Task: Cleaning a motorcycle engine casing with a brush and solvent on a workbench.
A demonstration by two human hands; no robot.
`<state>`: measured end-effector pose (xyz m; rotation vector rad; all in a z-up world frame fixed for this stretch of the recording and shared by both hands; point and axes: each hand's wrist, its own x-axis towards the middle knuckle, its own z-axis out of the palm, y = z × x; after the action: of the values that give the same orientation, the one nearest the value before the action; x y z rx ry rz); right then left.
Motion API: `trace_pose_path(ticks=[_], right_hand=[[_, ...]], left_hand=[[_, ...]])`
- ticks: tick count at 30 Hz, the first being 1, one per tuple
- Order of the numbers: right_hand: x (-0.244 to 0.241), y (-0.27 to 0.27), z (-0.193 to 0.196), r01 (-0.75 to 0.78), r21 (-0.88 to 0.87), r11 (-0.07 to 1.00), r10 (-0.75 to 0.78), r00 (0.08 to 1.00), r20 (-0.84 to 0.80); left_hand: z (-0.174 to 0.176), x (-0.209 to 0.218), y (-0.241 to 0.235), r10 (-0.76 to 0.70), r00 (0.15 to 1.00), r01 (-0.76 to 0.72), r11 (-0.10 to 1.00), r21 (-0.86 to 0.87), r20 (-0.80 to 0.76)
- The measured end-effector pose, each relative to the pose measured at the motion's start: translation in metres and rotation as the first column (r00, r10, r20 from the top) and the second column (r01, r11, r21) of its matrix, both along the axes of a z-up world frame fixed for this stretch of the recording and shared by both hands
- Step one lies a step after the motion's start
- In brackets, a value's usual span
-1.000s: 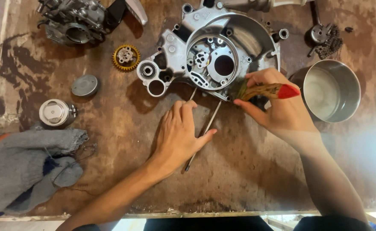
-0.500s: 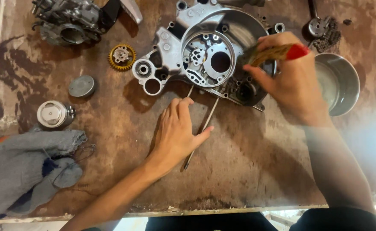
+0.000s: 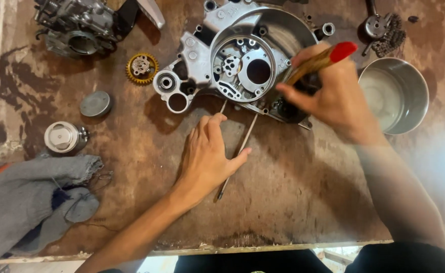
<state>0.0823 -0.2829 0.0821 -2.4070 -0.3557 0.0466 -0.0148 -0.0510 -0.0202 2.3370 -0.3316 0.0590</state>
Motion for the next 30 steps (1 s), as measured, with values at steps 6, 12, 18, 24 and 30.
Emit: trace_pose_path(ticks=[6,12,18,24,30], right_hand=[[-0.008,-0.009,0.007,-0.105,-0.361,0.927,0.294,0.801,0.522],[-0.042,0.013,-0.017,-0.278,-0.228,0.933,0.337,0.898,0.282],[0.001,-0.001,-0.008,-0.059,0.008,0.998,0.059,0.998,0.008],[0.029,-0.029,-0.026,-0.111,-0.437,0.892,0.335,0.812,0.477],[-0.017,0.006,-0.001,-0.297,-0.373,0.879,0.403,0.881,0.247]], left_hand=[[-0.001,0.001,0.002,-0.021,1.000,0.021,1.000,0.017,0.019],[-0.003,0.000,0.001,-0.001,0.998,0.002,1.000,-0.005,0.066],[0.000,0.002,0.003,-0.022,0.999,0.022,1.000,-0.006,-0.036],[0.003,-0.001,0.002,-0.009,1.000,0.009,1.000,0.019,0.018],[-0.003,-0.002,0.004,-0.010,0.995,0.009,1.000,0.009,0.097]])
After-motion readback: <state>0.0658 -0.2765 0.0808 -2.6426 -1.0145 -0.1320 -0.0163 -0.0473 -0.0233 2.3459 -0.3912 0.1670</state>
